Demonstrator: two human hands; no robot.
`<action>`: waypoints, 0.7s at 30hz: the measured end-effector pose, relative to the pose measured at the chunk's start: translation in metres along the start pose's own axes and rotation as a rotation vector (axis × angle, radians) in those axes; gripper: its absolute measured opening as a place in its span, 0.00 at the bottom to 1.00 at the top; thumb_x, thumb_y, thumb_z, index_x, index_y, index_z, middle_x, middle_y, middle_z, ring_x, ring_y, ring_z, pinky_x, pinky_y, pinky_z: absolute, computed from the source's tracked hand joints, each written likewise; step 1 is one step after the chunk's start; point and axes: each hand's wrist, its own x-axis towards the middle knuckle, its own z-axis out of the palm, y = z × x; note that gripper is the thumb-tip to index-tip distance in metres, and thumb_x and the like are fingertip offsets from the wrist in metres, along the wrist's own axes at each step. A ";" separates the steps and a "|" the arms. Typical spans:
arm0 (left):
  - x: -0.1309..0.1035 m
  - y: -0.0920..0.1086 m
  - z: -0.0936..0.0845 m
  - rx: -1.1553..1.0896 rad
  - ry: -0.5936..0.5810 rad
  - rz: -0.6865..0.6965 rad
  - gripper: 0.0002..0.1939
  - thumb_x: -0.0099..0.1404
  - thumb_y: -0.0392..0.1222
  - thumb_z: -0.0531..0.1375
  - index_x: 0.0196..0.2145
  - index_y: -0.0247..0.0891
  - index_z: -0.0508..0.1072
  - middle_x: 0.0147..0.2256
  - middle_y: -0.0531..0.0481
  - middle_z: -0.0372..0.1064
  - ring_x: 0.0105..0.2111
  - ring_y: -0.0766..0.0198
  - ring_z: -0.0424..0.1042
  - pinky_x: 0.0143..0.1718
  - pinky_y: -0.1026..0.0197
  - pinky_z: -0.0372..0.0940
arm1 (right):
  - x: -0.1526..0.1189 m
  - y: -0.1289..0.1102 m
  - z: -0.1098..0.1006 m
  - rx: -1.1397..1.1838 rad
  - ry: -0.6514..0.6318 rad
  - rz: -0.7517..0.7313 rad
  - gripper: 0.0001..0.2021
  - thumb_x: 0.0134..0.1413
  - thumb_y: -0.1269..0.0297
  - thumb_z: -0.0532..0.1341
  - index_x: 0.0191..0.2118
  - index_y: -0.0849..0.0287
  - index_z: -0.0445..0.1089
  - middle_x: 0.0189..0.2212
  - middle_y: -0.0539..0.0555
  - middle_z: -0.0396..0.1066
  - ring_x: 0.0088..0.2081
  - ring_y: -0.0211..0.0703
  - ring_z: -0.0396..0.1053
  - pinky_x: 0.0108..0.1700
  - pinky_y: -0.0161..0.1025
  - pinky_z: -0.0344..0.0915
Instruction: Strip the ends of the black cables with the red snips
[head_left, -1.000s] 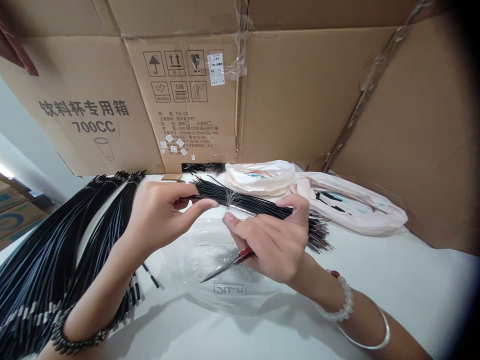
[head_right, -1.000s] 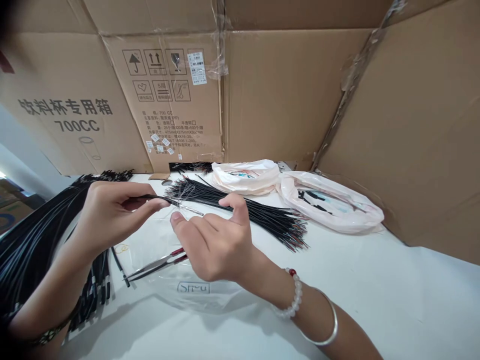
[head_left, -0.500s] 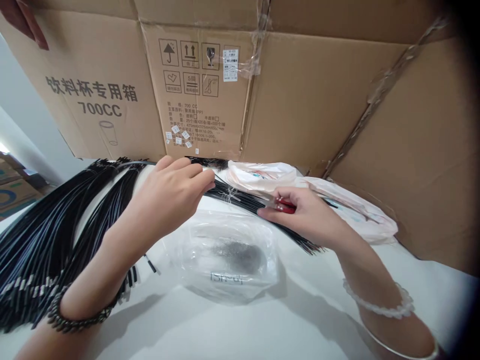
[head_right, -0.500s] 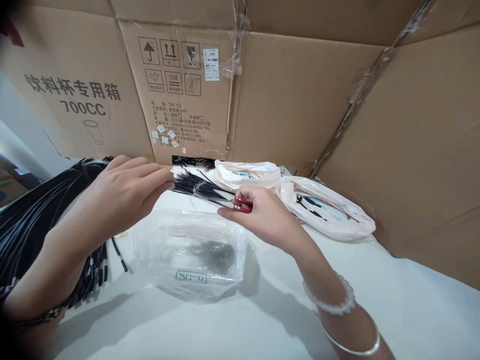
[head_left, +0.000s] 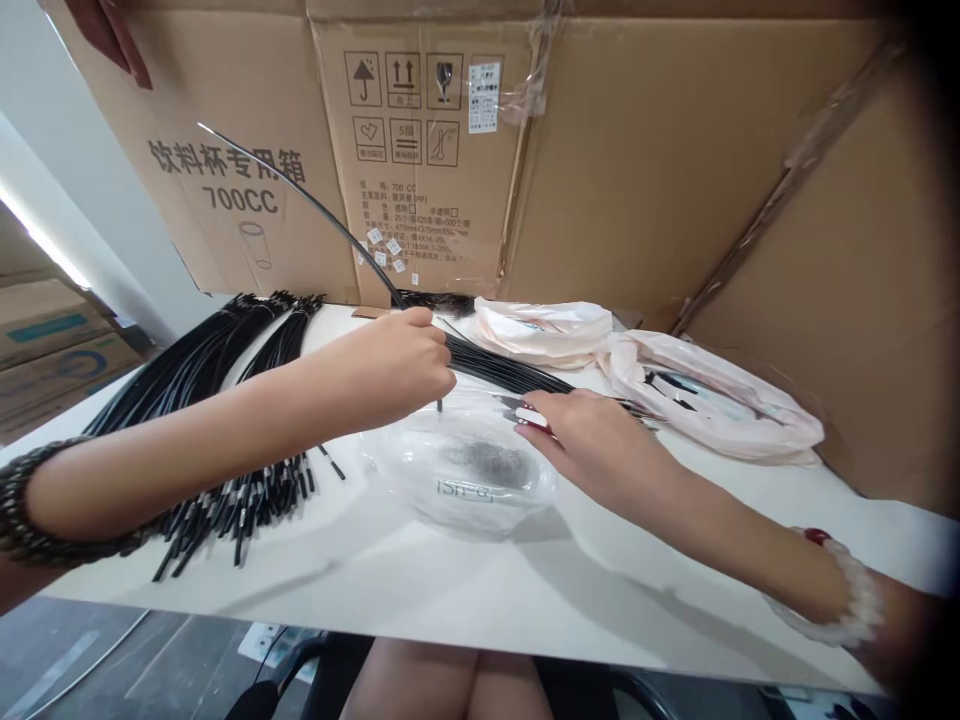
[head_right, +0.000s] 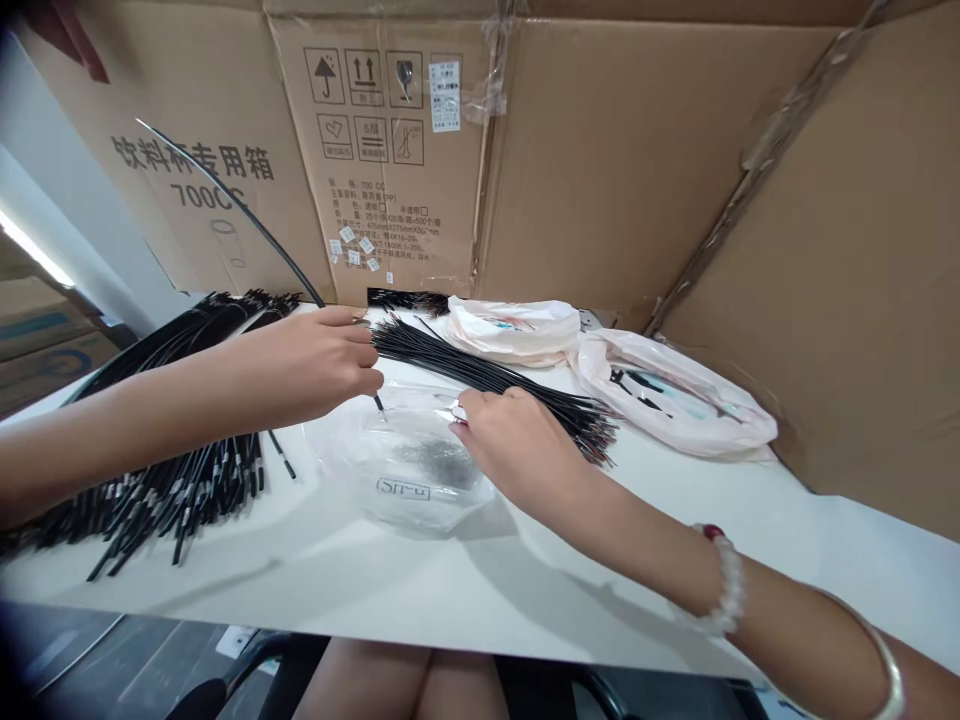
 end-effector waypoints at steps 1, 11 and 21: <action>0.001 0.001 0.002 0.010 -0.016 0.017 0.11 0.56 0.25 0.59 0.22 0.39 0.71 0.23 0.52 0.70 0.28 0.60 0.67 0.35 0.56 0.53 | 0.002 -0.003 0.003 -0.076 0.035 -0.056 0.07 0.62 0.69 0.57 0.33 0.63 0.69 0.26 0.56 0.73 0.27 0.43 0.67 0.29 0.38 0.51; 0.011 0.012 0.031 0.124 0.051 0.134 0.13 0.55 0.23 0.58 0.20 0.39 0.68 0.20 0.53 0.68 0.25 0.64 0.66 0.33 0.58 0.53 | 0.011 -0.020 0.019 -0.441 0.122 -0.341 0.10 0.58 0.80 0.51 0.37 0.67 0.69 0.22 0.54 0.70 0.20 0.41 0.65 0.37 0.40 0.51; 0.001 0.005 0.045 0.107 0.131 0.263 0.14 0.60 0.24 0.57 0.22 0.38 0.71 0.22 0.53 0.68 0.27 0.64 0.65 0.35 0.59 0.54 | 0.017 -0.020 0.034 -0.476 0.097 -0.394 0.17 0.54 0.86 0.49 0.43 0.70 0.70 0.23 0.52 0.70 0.21 0.40 0.68 0.48 0.40 0.57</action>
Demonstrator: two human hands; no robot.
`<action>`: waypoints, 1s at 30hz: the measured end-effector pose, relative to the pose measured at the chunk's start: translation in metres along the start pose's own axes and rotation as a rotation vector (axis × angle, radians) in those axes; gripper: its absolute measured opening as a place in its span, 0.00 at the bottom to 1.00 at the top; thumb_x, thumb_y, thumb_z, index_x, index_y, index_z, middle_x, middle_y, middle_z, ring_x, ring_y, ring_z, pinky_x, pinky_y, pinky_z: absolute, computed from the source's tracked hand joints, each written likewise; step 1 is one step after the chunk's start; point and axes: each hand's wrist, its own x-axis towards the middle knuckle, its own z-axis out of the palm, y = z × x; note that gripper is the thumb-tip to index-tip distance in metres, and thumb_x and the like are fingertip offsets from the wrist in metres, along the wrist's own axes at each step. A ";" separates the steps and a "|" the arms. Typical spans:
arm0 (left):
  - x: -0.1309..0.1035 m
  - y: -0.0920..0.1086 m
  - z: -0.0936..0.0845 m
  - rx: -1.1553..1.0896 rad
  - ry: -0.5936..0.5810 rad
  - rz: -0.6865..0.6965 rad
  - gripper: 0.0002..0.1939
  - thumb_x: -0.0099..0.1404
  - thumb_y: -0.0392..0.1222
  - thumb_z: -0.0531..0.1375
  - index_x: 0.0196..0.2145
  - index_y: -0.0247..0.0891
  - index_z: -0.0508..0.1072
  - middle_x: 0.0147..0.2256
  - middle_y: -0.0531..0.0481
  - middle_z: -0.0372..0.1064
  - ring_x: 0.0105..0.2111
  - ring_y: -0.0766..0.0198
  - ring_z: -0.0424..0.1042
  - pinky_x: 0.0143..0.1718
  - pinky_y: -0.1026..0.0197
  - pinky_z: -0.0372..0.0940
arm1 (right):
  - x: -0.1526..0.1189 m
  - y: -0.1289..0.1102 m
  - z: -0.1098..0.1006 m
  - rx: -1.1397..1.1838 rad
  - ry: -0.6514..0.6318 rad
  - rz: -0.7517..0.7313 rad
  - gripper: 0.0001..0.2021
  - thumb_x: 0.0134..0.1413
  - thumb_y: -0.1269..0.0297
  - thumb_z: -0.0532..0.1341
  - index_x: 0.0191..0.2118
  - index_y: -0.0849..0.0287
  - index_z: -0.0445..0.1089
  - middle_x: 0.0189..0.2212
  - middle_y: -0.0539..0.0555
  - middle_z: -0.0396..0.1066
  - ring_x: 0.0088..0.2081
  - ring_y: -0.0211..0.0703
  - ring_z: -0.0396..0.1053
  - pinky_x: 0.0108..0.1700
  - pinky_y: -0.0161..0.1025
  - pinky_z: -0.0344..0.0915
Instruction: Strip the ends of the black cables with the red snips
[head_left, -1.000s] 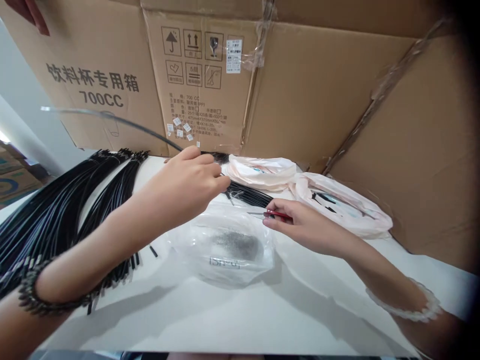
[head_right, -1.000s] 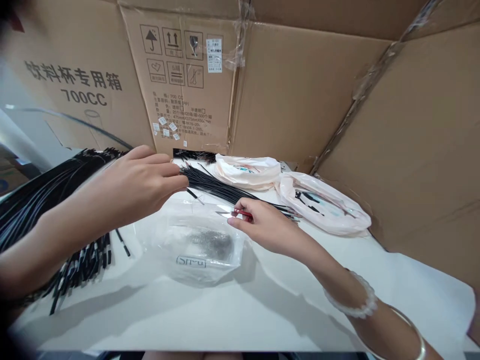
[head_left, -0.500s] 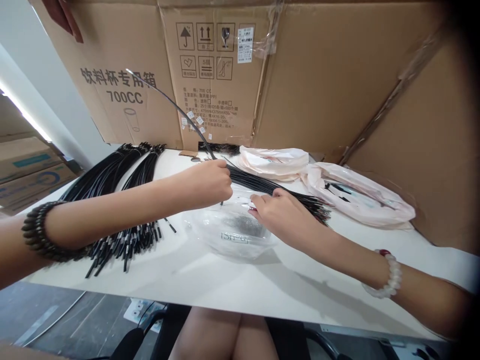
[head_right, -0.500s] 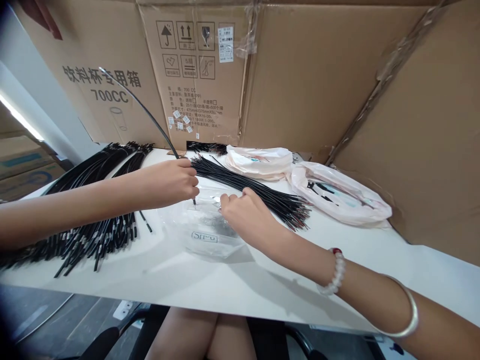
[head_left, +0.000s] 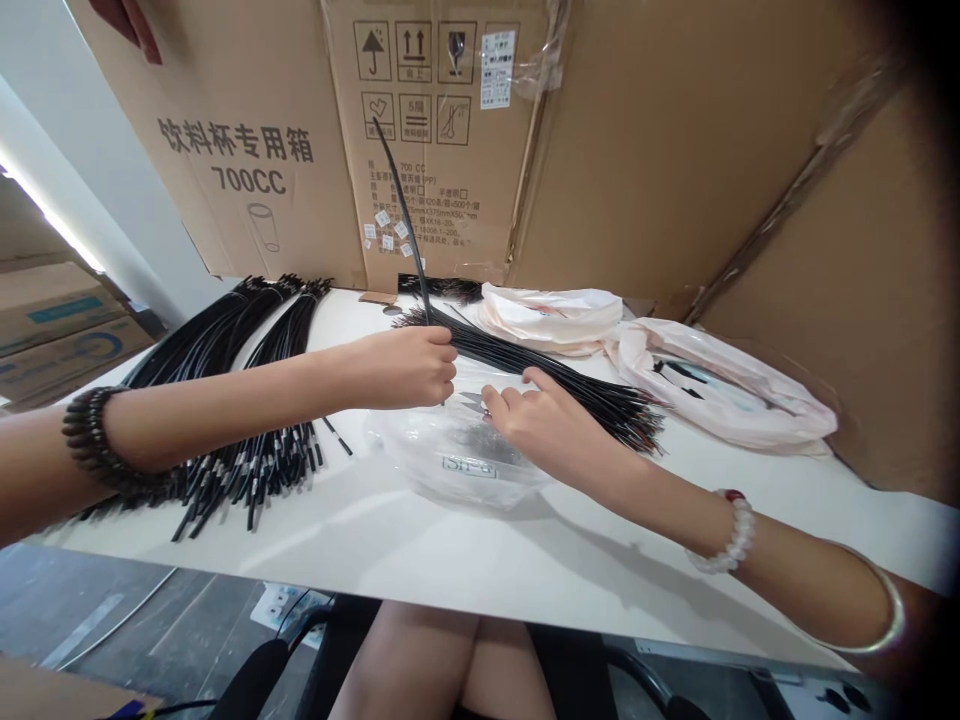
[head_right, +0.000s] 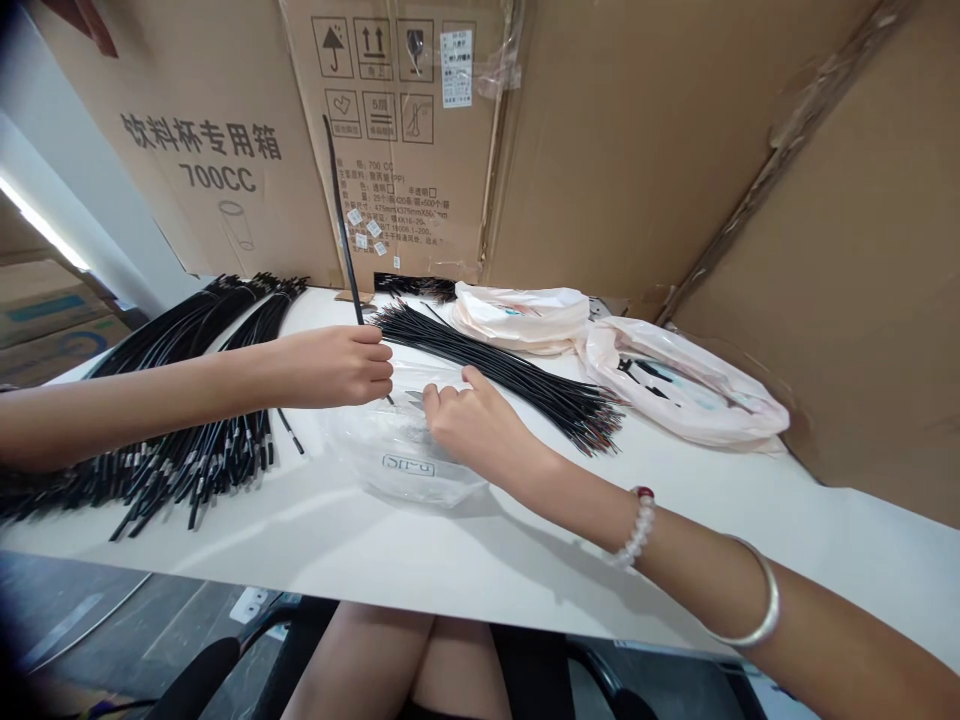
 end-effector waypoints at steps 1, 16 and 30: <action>-0.001 -0.001 0.001 -0.008 -0.004 0.000 0.14 0.60 0.24 0.56 0.23 0.38 0.70 0.22 0.53 0.68 0.28 0.65 0.65 0.35 0.59 0.54 | 0.001 0.001 0.000 0.018 -0.014 -0.007 0.16 0.54 0.86 0.49 0.44 0.71 0.69 0.23 0.52 0.70 0.22 0.40 0.68 0.51 0.40 0.57; -0.029 0.011 -0.011 0.108 -0.027 -0.219 0.25 0.66 0.38 0.57 0.60 0.51 0.64 0.35 0.46 0.69 0.35 0.58 0.65 0.35 0.58 0.51 | -0.026 0.007 0.005 1.131 0.039 0.604 0.12 0.56 0.54 0.61 0.32 0.57 0.63 0.22 0.46 0.66 0.24 0.38 0.61 0.28 0.35 0.55; -0.038 0.021 -0.006 0.336 -0.017 -0.529 0.27 0.56 0.63 0.63 0.32 0.30 0.75 0.39 0.38 0.64 0.39 0.53 0.59 0.37 0.54 0.52 | -0.025 0.005 0.012 1.097 -0.061 0.524 0.12 0.58 0.55 0.58 0.32 0.55 0.56 0.22 0.45 0.62 0.23 0.39 0.59 0.28 0.34 0.52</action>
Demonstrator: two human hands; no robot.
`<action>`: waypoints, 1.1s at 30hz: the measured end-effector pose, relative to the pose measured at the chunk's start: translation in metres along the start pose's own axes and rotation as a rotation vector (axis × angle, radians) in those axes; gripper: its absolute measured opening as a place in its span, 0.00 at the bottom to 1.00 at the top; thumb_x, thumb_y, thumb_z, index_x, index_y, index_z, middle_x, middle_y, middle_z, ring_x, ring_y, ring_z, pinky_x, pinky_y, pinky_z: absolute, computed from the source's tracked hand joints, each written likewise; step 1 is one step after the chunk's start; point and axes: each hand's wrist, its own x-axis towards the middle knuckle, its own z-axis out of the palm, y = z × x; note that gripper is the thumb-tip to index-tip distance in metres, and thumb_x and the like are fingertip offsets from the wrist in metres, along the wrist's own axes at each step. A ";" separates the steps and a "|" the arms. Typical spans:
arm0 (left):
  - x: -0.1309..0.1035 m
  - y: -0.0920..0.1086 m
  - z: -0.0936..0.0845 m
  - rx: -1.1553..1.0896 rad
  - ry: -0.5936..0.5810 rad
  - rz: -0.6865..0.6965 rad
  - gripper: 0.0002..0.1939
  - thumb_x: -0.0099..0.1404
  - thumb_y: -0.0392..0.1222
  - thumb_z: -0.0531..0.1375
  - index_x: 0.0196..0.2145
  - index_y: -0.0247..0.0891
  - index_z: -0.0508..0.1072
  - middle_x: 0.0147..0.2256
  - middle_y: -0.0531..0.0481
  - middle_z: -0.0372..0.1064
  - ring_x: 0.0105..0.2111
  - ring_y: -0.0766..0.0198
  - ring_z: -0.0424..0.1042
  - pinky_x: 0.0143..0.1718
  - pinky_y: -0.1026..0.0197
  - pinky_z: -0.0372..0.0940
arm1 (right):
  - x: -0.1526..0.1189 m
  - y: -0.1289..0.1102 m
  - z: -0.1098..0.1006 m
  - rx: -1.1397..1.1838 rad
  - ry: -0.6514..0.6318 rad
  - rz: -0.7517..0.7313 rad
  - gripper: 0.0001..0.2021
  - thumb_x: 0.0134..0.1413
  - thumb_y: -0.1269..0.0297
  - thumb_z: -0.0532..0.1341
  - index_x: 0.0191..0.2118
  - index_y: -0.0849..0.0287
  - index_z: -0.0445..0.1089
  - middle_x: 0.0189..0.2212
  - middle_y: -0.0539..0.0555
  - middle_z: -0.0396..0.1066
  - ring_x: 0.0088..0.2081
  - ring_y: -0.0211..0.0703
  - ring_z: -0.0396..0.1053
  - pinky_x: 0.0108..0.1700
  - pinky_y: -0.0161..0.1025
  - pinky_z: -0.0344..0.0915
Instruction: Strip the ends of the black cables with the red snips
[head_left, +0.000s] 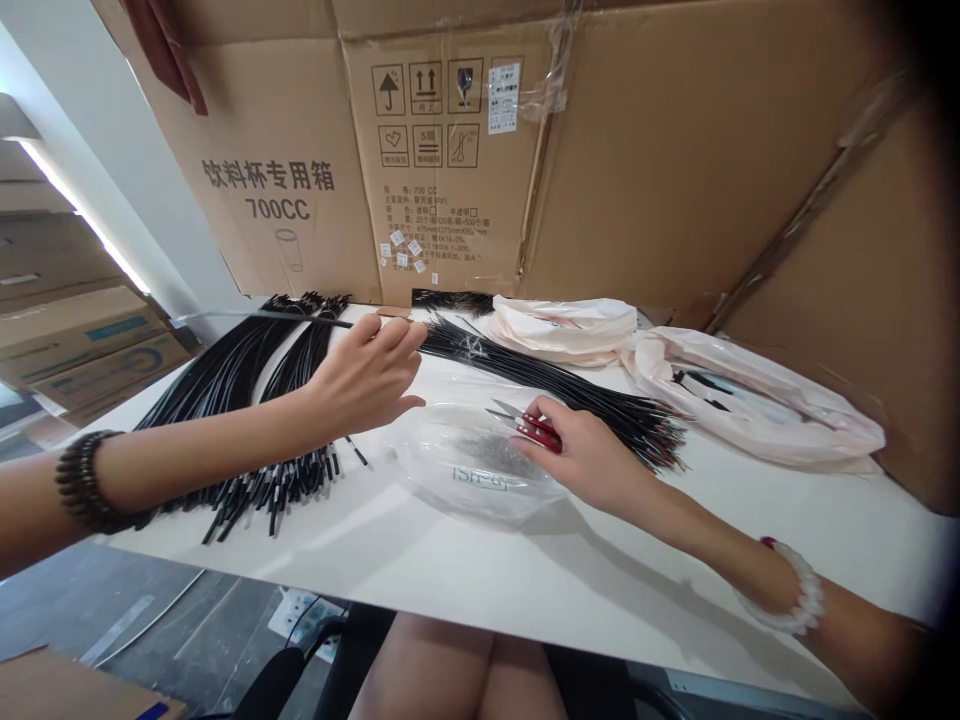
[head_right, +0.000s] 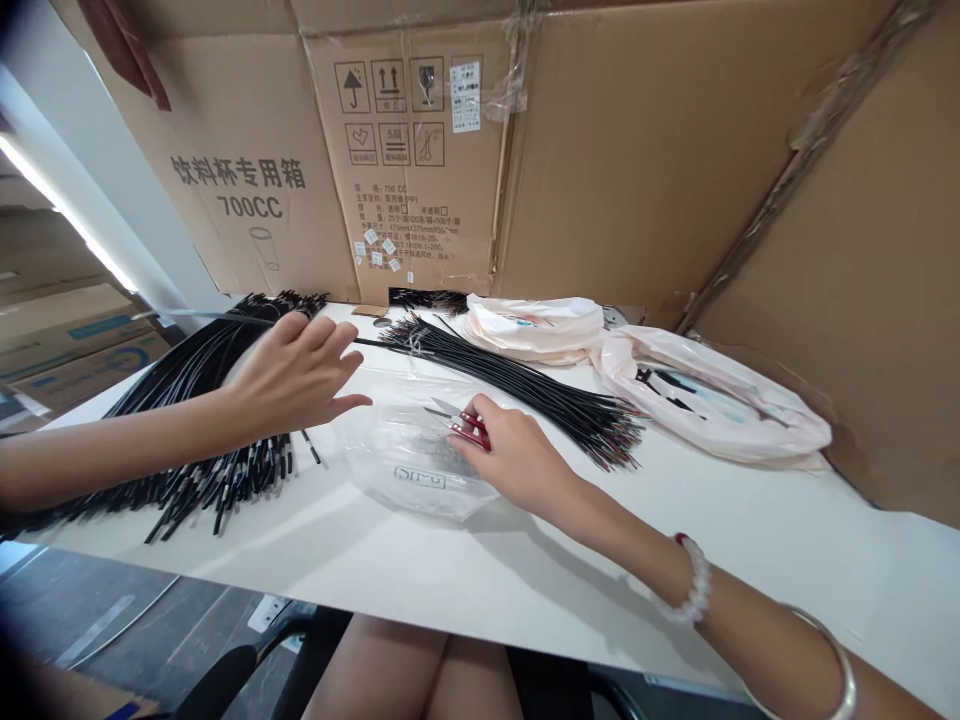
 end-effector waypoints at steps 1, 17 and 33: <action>-0.002 0.005 0.002 0.008 -0.038 -0.036 0.31 0.54 0.65 0.64 0.34 0.28 0.75 0.39 0.37 0.64 0.39 0.52 0.58 0.37 0.54 0.52 | 0.002 0.000 0.001 -0.041 -0.013 -0.004 0.12 0.57 0.57 0.59 0.32 0.55 0.55 0.22 0.45 0.62 0.23 0.38 0.59 0.27 0.34 0.52; 0.003 -0.016 -0.005 0.013 -0.391 -0.004 0.50 0.42 0.59 0.72 0.53 0.18 0.65 0.44 0.30 0.60 0.43 0.45 0.57 0.39 0.51 0.54 | 0.020 -0.019 -0.048 -0.514 -0.462 -0.068 0.10 0.45 0.70 0.59 0.35 0.57 0.58 0.30 0.53 0.65 0.26 0.41 0.60 0.24 0.35 0.47; 0.013 -0.022 -0.013 -0.052 -0.349 -0.087 0.33 0.46 0.57 0.72 0.40 0.25 0.74 0.42 0.33 0.60 0.44 0.42 0.60 0.41 0.48 0.58 | 0.034 -0.021 -0.067 -0.653 -0.585 0.032 0.11 0.40 0.67 0.61 0.32 0.57 0.59 0.28 0.51 0.64 0.25 0.39 0.60 0.23 0.36 0.48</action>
